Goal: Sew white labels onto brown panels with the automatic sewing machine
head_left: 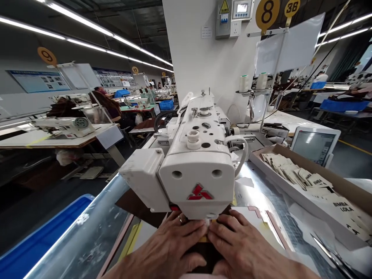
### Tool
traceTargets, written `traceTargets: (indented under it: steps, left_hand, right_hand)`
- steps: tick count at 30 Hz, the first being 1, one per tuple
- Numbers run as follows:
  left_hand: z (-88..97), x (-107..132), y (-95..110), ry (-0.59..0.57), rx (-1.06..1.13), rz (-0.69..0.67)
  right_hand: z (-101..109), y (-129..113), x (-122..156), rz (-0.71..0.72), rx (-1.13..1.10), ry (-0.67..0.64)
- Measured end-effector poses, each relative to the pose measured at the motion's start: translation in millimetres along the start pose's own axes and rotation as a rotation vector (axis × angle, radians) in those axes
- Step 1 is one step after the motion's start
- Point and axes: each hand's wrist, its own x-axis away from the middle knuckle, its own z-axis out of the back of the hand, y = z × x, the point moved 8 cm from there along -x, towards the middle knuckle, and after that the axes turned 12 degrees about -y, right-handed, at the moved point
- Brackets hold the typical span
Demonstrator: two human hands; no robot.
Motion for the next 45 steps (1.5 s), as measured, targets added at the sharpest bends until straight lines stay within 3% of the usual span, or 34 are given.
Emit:
traceTargets:
  steps: [3,10,12,17,22,28,37,42,45]
  left_hand:
    - [-3.7,-3,-3,-0.057,0.056,0.016]
    - [-14.1,4,-11,-0.066,0.135,0.04]
    - [-12.4,2,-11,-0.069,0.164,0.041]
    - [-6.2,0,-9,-0.066,0.212,0.0]
    - [-5.1,2,-10,-0.072,0.178,0.008]
    - [-0.9,-2,-7,-0.104,0.202,0.019]
    - [-5.1,-4,-13,-0.117,0.275,-0.006]
    - [-4.2,-1,-14,-0.052,0.242,-0.043]
    - [-1.0,2,-14,-0.028,0.227,-0.068]
  right_hand:
    - [9,0,4,-0.055,0.008,0.116]
    - [12,8,1,-0.025,0.043,0.189]
    - [14,7,1,-0.021,0.061,0.172]
    - [15,7,-2,-0.099,0.048,-0.05]
    - [12,9,-1,-0.121,0.046,-0.084]
    - [15,5,1,-0.036,0.064,0.07]
    - [19,7,4,-0.057,0.044,0.045]
    - [37,9,16,0.002,0.042,0.181]
    - [36,5,12,0.027,0.034,0.147]
